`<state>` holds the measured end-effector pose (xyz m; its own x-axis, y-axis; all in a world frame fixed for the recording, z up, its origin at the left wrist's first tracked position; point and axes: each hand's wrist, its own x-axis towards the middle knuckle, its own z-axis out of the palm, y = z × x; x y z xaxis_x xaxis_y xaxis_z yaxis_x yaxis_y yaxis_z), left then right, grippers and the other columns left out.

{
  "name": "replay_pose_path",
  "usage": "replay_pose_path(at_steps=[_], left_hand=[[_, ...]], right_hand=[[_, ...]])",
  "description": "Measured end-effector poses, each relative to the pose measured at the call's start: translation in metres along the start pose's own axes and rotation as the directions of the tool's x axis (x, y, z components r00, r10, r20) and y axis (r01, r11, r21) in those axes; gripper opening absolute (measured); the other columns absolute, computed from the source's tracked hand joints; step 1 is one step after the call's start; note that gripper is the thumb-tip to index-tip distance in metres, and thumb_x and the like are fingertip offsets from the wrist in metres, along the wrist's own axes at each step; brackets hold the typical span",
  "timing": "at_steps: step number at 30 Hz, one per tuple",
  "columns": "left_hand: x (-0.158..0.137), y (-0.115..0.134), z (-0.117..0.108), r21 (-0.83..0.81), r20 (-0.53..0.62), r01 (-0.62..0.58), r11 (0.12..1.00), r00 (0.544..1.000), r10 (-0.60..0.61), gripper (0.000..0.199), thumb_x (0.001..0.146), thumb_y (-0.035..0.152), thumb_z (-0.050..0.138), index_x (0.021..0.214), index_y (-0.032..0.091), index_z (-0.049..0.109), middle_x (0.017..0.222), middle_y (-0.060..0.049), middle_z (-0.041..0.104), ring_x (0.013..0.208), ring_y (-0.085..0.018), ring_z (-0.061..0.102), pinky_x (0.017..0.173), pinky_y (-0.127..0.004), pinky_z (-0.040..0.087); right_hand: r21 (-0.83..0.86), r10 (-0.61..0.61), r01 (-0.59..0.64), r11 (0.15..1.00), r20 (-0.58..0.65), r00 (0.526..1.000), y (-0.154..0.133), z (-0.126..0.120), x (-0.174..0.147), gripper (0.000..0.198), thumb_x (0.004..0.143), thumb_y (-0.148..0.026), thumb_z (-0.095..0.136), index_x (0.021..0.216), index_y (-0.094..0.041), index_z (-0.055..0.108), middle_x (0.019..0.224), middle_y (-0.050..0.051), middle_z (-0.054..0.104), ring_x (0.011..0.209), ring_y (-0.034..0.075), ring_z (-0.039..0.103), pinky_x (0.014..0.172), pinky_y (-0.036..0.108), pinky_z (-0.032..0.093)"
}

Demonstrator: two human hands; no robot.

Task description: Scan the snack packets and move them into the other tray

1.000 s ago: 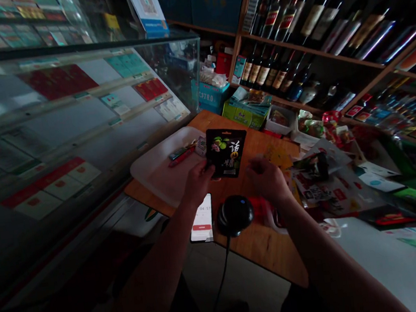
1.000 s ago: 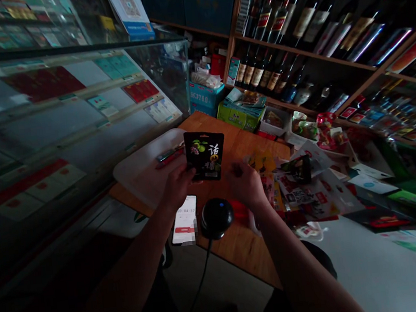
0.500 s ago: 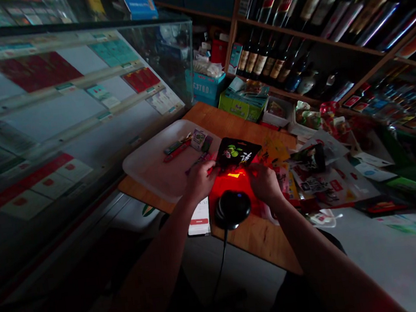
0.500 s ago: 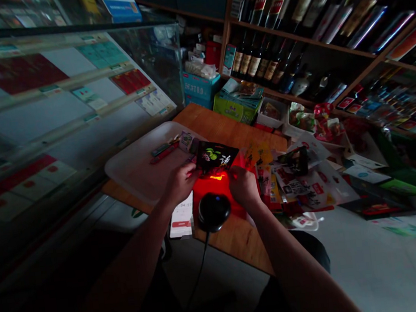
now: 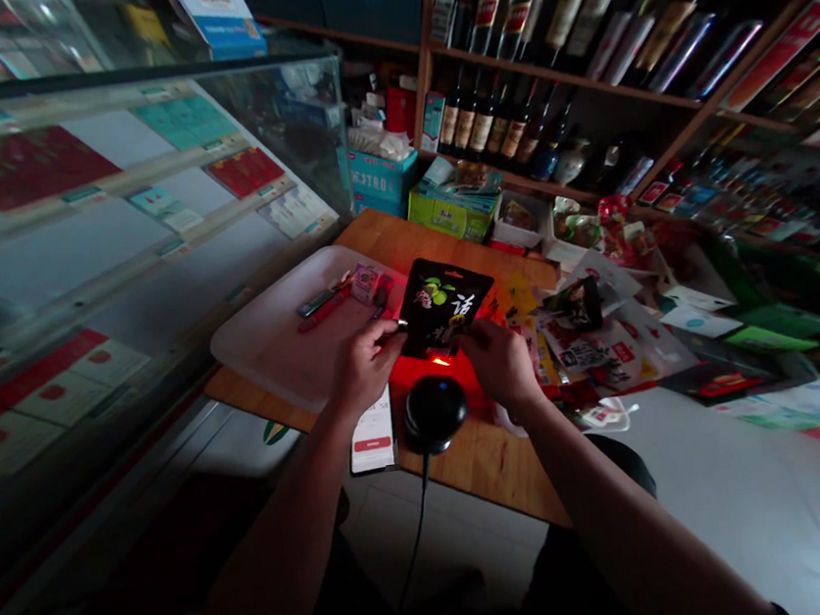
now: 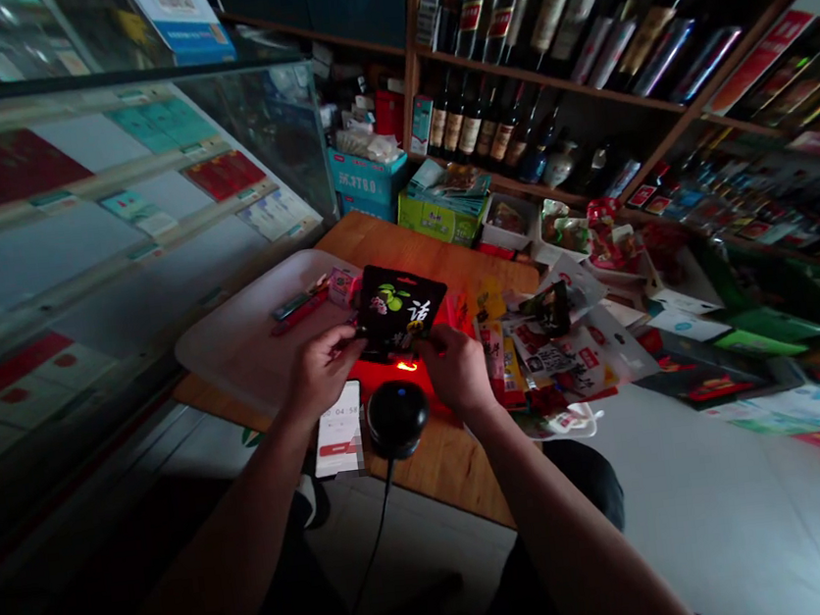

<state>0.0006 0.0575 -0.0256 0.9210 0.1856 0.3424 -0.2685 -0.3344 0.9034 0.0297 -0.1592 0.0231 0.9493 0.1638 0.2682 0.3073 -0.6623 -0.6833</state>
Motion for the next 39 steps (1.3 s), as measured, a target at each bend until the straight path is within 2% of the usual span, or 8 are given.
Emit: replay_pose_path(at_steps=[5,11,16,22,27,33,36,39], left_hand=[[-0.011,0.023,0.012,-0.023,0.004,-0.021,1.0,1.0,0.021,0.019,0.091,0.035,0.063,0.099,0.018,0.066,0.089,-0.002,0.071,0.083,-0.016,0.066,0.076,-0.025,0.05],[-0.025,0.07,0.046,0.064,0.076,-0.025,0.998,0.997,0.02,0.017,0.094,0.034,0.06,0.098,0.019,0.064,0.087,-0.002,0.07,0.078,-0.016,0.065,0.073,-0.026,0.05],[-0.023,0.101,0.087,0.19,0.078,-0.11,0.976,0.992,0.096,0.013,0.093,0.029,0.061,0.098,0.019,0.068,0.094,-0.003,0.072,0.087,-0.018,0.067,0.082,-0.029,0.05],[-0.011,0.128,0.153,0.176,0.168,-0.226,0.958,0.966,0.197,0.011,0.092,0.022,0.061,0.095,0.017,0.071,0.096,-0.007,0.071,0.092,-0.02,0.066,0.086,-0.033,0.052],[0.008,0.164,0.207,0.093,0.289,-0.306,0.947,0.919,0.268,0.017,0.09,0.016,0.061,0.102,0.018,0.073,0.101,-0.007,0.073,0.096,-0.02,0.066,0.087,-0.033,0.052],[0.031,0.209,0.26,0.1,0.431,-0.416,0.904,0.837,0.338,0.021,0.089,0.015,0.06,0.103,0.021,0.074,0.102,-0.005,0.074,0.1,-0.021,0.065,0.088,-0.032,0.05],[0.038,0.218,0.28,0.097,0.488,-0.452,0.887,0.798,0.353,0.024,0.089,0.014,0.056,0.103,0.02,0.075,0.103,-0.005,0.075,0.1,-0.021,0.066,0.088,-0.031,0.049],[0.043,0.214,0.294,0.112,0.528,-0.468,0.877,0.775,0.347,0.024,0.091,0.015,0.054,0.102,0.02,0.075,0.107,-0.006,0.075,0.101,-0.021,0.067,0.088,-0.03,0.048]], right_hand=[[0.098,-0.002,0.005,0.995,-0.033,0.999,-0.004,-0.03,-0.017,0.022,0.083,-0.037,0.065,0.071,-0.019,0.06,0.064,-0.004,0.054,0.06,0.012,0.045,0.057,0.024,0.033],[0.25,0.082,-0.079,0.965,0.001,0.997,0.015,-0.071,-0.044,0.027,0.086,-0.045,0.064,0.081,-0.018,0.063,0.066,-0.003,0.055,0.059,0.012,0.043,0.055,0.024,0.033],[0.25,0.161,-0.136,0.959,-0.082,0.984,0.039,-0.103,-0.065,0.029,0.085,-0.046,0.064,0.079,-0.018,0.062,0.065,-0.002,0.057,0.059,0.012,0.045,0.052,0.024,0.033],[0.106,0.226,-0.205,0.973,-0.25,0.942,0.069,-0.148,-0.081,0.029,0.084,-0.047,0.063,0.08,-0.018,0.066,0.065,0.0,0.064,0.059,0.015,0.054,0.055,0.025,0.037],[0.036,0.253,-0.261,0.965,-0.397,0.882,0.088,-0.189,-0.086,0.029,0.084,-0.045,0.063,0.088,-0.018,0.073,0.071,0.005,0.072,0.065,0.02,0.064,0.06,0.027,0.041],[-0.095,0.216,-0.315,0.944,-0.541,0.813,0.113,-0.233,-0.092,0.034,0.088,-0.045,0.058,0.08,-0.016,0.074,0.073,0.009,0.072,0.069,0.022,0.064,0.065,0.029,0.042],[-0.134,0.198,-0.319,0.938,-0.548,0.813,0.126,-0.244,-0.094,0.037,0.092,-0.045,0.053,0.082,-0.016,0.075,0.076,0.01,0.073,0.071,0.022,0.064,0.067,0.029,0.041],[-0.167,0.18,-0.308,0.937,-0.524,0.832,0.138,-0.242,-0.093,0.038,0.095,-0.041,0.048,0.086,-0.016,0.074,0.081,0.01,0.073,0.075,0.021,0.064,0.069,0.029,0.04]])
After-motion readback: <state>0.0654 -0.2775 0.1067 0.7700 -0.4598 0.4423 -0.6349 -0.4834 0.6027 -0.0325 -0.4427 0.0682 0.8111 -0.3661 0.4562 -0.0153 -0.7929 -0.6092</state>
